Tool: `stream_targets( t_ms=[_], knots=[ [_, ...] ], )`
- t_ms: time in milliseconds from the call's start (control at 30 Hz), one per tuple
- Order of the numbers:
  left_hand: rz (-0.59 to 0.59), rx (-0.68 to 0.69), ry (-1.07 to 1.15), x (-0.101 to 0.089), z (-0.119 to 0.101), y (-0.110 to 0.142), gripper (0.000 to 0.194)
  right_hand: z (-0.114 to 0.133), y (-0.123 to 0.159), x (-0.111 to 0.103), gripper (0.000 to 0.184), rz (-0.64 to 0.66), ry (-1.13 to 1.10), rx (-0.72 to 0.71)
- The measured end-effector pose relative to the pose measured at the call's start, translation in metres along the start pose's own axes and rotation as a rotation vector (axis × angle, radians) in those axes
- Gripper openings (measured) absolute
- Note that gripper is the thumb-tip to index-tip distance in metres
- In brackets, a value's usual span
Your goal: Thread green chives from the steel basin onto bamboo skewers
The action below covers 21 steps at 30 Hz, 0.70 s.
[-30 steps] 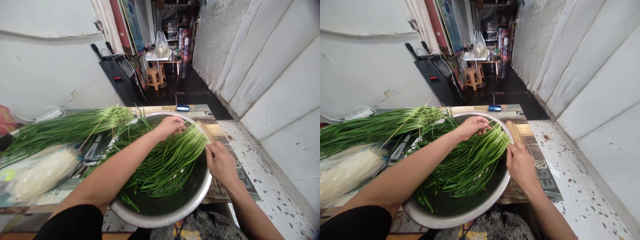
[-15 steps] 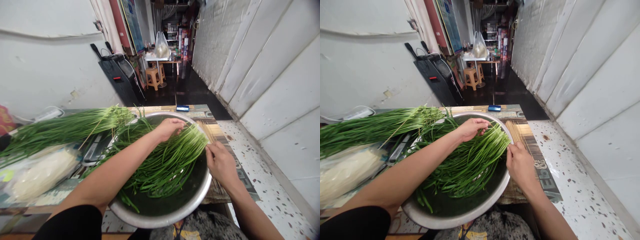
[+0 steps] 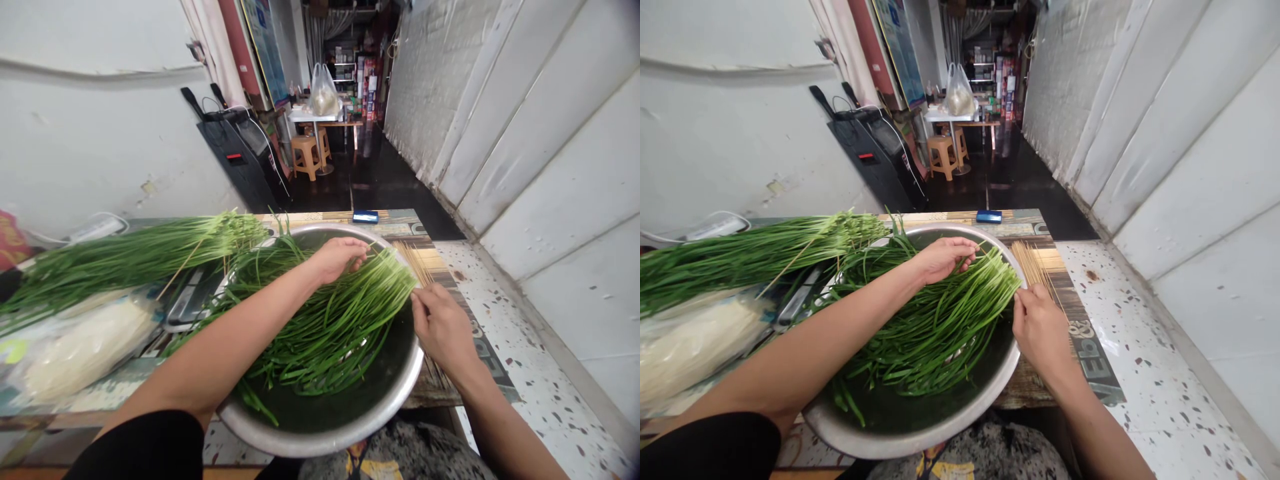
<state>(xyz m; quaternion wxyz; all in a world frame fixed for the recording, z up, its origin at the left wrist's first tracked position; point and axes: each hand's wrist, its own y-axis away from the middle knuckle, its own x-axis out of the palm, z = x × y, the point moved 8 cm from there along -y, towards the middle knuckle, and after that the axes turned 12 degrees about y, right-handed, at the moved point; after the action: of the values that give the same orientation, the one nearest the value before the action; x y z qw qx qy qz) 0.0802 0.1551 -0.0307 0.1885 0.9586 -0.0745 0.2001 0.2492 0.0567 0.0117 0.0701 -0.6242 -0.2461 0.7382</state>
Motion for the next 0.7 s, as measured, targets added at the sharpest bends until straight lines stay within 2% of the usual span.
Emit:
stream_targets(
  t_ms=[433, 700],
  knots=[
    [0.006, -0.012, 0.011, 0.0012, 0.0012, 0.0010, 0.006, -0.0007, -0.0001, 0.0005, 0.030, -0.001, 0.006, 0.002],
    [-0.016, 0.020, 0.026, -0.0048, 0.0019, -0.0020, 0.009, -0.0003, 0.0000, 0.0007, 0.030, 0.001, 0.009, -0.002]
  ],
)
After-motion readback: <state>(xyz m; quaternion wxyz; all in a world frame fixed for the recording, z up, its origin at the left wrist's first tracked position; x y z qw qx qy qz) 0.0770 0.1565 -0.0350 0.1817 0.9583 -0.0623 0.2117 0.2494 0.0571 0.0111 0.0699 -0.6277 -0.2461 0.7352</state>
